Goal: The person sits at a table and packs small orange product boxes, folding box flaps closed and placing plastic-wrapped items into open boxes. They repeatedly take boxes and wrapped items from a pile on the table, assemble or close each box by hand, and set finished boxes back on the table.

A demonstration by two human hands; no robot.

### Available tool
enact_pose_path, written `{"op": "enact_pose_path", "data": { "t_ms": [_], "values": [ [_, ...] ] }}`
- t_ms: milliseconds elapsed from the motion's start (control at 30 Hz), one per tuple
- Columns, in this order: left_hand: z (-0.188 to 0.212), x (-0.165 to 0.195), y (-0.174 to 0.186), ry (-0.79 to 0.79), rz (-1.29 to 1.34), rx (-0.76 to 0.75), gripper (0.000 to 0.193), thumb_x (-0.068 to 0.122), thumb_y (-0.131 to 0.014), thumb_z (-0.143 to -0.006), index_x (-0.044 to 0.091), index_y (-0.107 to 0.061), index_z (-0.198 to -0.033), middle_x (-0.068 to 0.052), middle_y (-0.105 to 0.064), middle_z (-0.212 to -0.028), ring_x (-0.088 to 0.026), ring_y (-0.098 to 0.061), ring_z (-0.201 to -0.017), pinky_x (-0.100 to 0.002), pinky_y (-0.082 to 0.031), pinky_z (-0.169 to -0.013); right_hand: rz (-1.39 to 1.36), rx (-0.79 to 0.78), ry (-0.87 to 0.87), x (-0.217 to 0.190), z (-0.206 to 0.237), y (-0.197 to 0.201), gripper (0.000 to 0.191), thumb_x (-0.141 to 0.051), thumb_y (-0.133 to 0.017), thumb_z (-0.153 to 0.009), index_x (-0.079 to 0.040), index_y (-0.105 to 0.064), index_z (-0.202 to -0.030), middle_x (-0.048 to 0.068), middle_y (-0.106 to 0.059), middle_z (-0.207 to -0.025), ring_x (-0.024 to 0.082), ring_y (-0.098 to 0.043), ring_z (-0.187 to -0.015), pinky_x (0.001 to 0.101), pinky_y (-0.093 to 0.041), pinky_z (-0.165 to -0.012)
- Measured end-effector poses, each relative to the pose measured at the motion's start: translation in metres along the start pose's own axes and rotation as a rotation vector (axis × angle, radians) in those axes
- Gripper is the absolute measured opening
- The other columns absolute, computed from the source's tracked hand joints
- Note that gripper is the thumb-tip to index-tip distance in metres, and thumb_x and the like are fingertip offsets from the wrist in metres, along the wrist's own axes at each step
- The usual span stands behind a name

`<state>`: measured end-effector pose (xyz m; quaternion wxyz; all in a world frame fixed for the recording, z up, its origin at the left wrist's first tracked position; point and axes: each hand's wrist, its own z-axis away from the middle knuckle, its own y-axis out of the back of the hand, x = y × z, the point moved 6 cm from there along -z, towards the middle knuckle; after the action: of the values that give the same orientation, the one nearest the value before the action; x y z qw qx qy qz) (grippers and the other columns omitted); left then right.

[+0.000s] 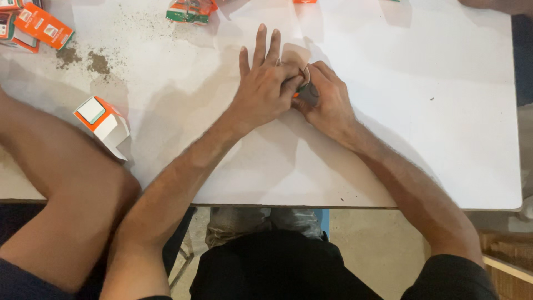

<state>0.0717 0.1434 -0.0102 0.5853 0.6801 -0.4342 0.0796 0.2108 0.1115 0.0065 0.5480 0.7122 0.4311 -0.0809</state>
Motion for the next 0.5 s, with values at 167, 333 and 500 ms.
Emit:
{"op": "enact_pose_path", "data": {
  "t_ms": [167, 333, 500],
  "values": [
    [-0.002, 0.016, 0.015, -0.1, -0.033, 0.244, 0.012, 0.023, -0.079, -0.087, 0.019, -0.08, -0.098, -0.027, -0.044, -0.154, -0.048, -0.018, -0.15, -0.064, -0.027, -0.117, 0.008, -0.014, -0.012, -0.001, -0.006, 0.001, 0.054, -0.005, -0.087, -0.078, 0.001, -0.06, -0.124, 0.016, -0.063, -0.113, 0.039, -0.064, -0.103, 0.0456, -0.053, -0.082],
    [0.019, -0.006, 0.02, 0.132, 0.46, 0.284, 0.049, 0.016, -0.074, -0.088, 0.007, -0.052, -0.131, -0.018, -0.062, -0.132, -0.029, -0.064, -0.083, -0.041, -0.054, -0.072, 0.016, -0.017, 0.033, -0.01, -0.008, 0.006, 0.056, -0.006, -0.087, -0.081, 0.001, -0.06, -0.13, 0.017, -0.063, -0.115, 0.04, -0.064, -0.105, 0.0461, -0.054, -0.085],
    [0.007, -0.024, 0.009, 0.149, 0.365, 0.22, 0.028, 0.016, -0.072, -0.092, 0.002, -0.066, -0.115, -0.012, -0.075, -0.096, -0.024, -0.072, -0.066, -0.039, -0.056, -0.062, -0.025, -0.02, -0.013, -0.01, -0.005, 0.003, 0.06, -0.008, -0.087, -0.085, -0.001, -0.056, -0.137, 0.017, -0.064, -0.118, 0.039, -0.064, -0.107, 0.0464, -0.054, -0.086]
  ]
}}
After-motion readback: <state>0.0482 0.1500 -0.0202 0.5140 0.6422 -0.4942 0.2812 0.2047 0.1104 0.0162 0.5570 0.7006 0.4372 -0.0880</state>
